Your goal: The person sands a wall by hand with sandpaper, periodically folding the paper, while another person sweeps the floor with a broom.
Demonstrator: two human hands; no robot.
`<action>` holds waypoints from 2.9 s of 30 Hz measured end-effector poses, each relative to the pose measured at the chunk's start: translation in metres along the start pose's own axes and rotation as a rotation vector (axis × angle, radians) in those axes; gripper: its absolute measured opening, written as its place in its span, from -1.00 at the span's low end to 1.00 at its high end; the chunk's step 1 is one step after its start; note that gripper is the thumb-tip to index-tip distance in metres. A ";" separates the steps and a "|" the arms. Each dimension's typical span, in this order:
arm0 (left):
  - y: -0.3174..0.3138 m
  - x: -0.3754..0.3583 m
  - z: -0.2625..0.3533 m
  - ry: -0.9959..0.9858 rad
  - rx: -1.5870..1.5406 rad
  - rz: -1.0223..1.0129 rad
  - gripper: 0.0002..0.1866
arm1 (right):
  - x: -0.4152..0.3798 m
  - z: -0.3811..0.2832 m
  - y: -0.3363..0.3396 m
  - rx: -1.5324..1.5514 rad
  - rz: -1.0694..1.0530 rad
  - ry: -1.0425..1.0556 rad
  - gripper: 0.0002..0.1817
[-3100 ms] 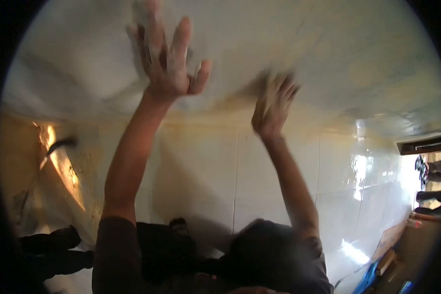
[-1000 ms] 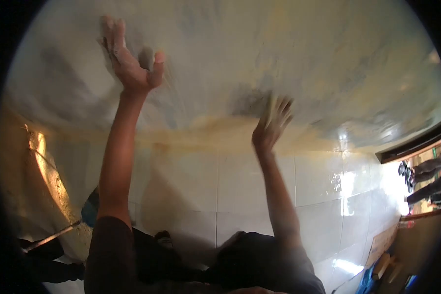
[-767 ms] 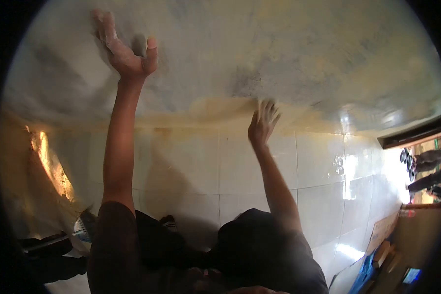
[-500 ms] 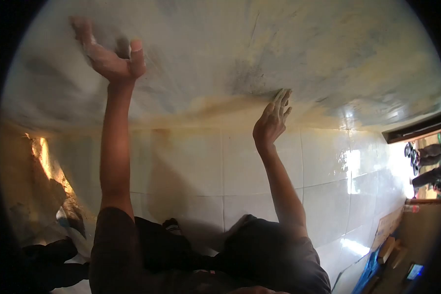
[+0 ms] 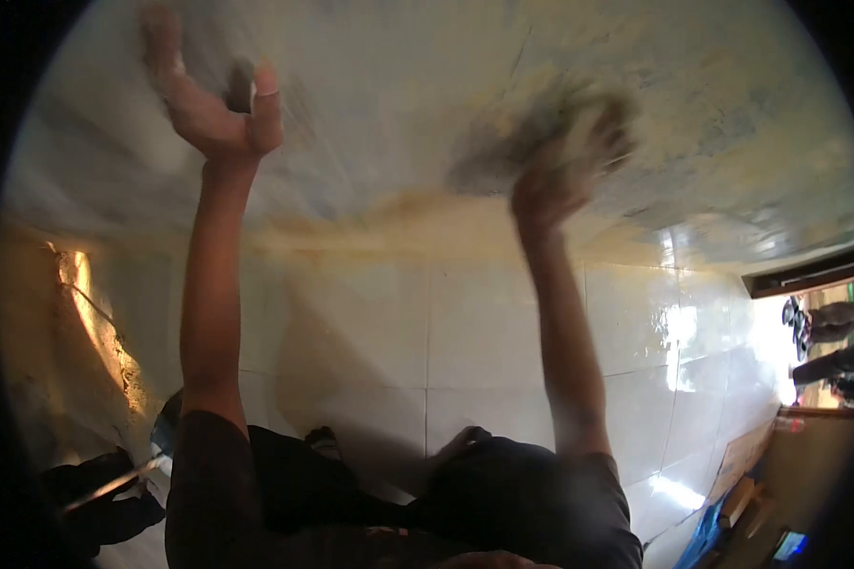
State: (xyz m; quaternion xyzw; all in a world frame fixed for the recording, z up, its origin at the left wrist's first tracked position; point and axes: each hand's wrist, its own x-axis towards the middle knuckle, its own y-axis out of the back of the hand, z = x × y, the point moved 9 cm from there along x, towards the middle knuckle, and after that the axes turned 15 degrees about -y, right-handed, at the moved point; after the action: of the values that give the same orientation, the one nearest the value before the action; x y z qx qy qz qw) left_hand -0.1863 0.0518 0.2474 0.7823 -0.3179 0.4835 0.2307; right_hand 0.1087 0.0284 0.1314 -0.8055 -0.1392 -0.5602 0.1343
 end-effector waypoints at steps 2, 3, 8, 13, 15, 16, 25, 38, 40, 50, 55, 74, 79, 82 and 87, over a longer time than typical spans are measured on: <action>0.003 -0.005 -0.001 -0.011 0.021 0.014 -0.16 | -0.116 0.012 -0.015 -0.293 -0.504 0.062 -0.50; 0.003 -0.005 0.000 -0.033 0.042 0.038 -0.17 | -0.164 0.026 -0.008 -0.342 -0.779 -0.134 -0.52; 0.002 -0.006 0.004 -0.067 0.051 0.044 -0.17 | -0.122 0.035 -0.012 -0.424 -0.675 -0.225 -0.53; 0.003 0.001 0.008 -0.019 0.031 0.008 -0.17 | -0.036 -0.011 -0.019 -0.166 -0.331 -0.096 -0.54; 0.004 -0.001 0.005 -0.025 0.071 0.031 -0.17 | -0.130 0.018 -0.026 -0.351 -0.707 -0.079 -0.52; 0.004 0.002 0.007 -0.023 0.085 0.033 -0.18 | -0.198 0.038 -0.012 -0.545 -1.047 -0.111 -0.51; 0.003 0.001 0.005 -0.259 0.142 -0.026 -0.17 | -0.019 -0.021 -0.030 -0.237 -0.434 -0.109 -0.50; 0.005 0.000 0.005 -0.001 -0.037 0.078 -0.13 | -0.006 -0.018 -0.023 -0.205 -0.307 -0.219 -0.51; 0.006 0.002 0.003 -0.002 -0.046 0.094 -0.12 | -0.033 -0.008 -0.028 -0.317 -0.348 -0.132 -0.51; 0.004 -0.003 -0.005 -0.211 0.068 0.049 -0.15 | -0.021 -0.037 -0.025 -0.194 -0.329 -0.104 -0.52; 0.001 -0.007 -0.005 -0.269 0.228 -0.030 -0.14 | -0.115 0.014 -0.028 -0.440 -0.650 -0.291 -0.50; -0.005 -0.023 -0.005 -0.087 0.059 -0.039 -0.07 | -0.022 -0.018 -0.034 -0.200 -0.369 -0.197 -0.48; -0.005 -0.027 -0.003 -0.076 0.122 -0.076 -0.08 | -0.160 0.021 -0.013 -0.400 -0.792 -0.336 -0.52; -0.005 -0.022 -0.002 -0.138 0.114 -0.033 -0.09 | -0.058 -0.031 -0.027 -0.300 -0.564 -0.315 -0.48; -0.005 -0.015 -0.003 -0.085 0.108 -0.063 -0.10 | -0.081 -0.031 -0.027 -0.263 -0.496 -0.152 -0.47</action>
State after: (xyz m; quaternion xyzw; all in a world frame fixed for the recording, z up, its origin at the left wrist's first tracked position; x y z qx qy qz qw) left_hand -0.1892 0.0615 0.2348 0.8230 -0.2763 0.4586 0.1896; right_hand 0.0450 0.0359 0.0668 -0.7972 -0.2677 -0.5270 -0.1230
